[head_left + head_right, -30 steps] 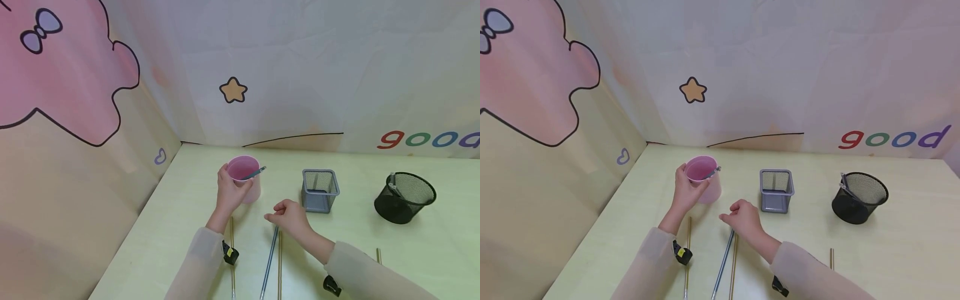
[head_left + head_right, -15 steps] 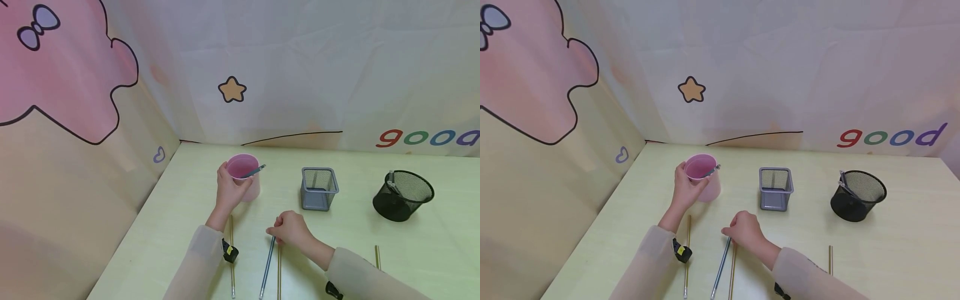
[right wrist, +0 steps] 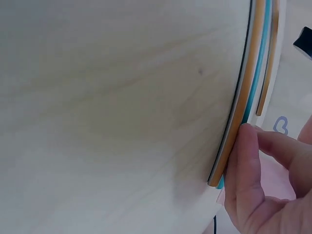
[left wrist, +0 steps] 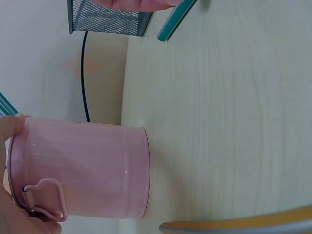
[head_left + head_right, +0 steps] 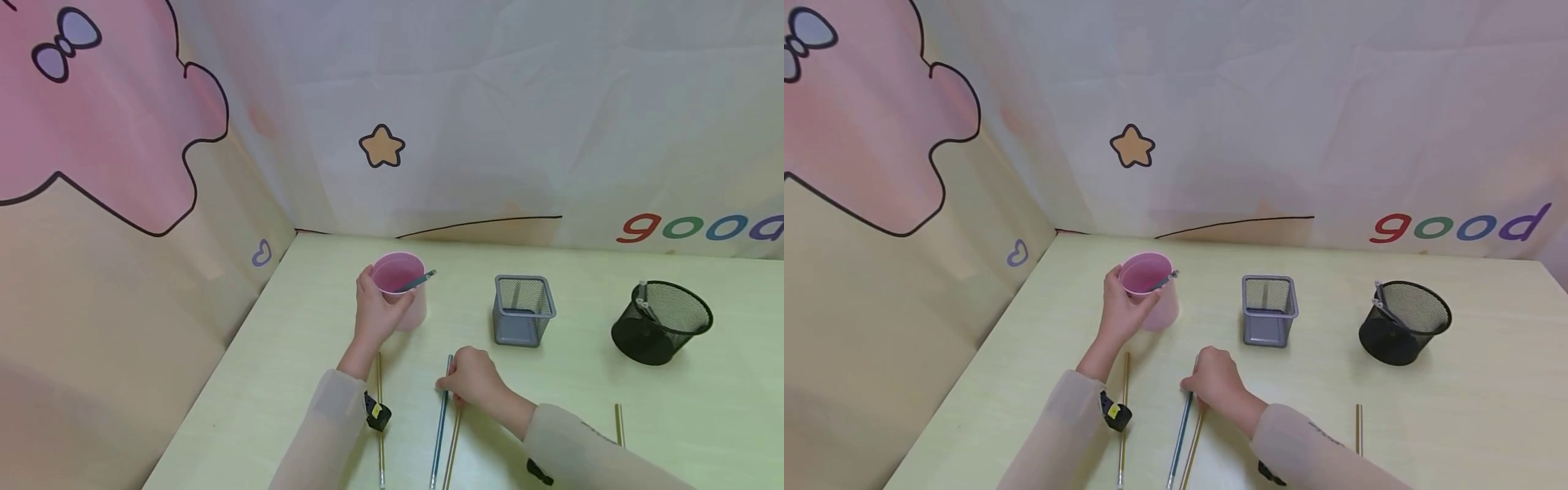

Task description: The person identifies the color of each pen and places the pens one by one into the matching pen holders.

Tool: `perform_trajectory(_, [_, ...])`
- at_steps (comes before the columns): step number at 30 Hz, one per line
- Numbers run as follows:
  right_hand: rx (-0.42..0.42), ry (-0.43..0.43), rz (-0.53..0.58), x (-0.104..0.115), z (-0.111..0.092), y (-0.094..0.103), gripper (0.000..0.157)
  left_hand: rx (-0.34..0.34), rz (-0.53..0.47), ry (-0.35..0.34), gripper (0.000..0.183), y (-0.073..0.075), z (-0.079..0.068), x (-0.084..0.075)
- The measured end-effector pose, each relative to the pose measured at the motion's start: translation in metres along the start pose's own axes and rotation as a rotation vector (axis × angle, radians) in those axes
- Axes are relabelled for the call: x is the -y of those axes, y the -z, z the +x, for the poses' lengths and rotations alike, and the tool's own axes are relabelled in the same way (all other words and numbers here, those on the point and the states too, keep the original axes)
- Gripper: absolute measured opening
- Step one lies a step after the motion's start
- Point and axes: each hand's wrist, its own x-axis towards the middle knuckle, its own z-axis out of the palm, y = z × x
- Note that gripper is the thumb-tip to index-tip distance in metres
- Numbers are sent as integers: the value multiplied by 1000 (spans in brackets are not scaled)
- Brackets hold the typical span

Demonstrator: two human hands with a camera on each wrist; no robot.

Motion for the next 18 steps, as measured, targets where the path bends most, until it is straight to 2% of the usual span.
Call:
perform_trajectory(10, [6, 38, -114, 1, 9, -2, 27, 3, 1, 13, 88, 0, -1, 1])
perform_trajectory(18, [48, 12, -91, 2, 14, 1, 24, 7, -5, 14, 88, 0, 0, 0])
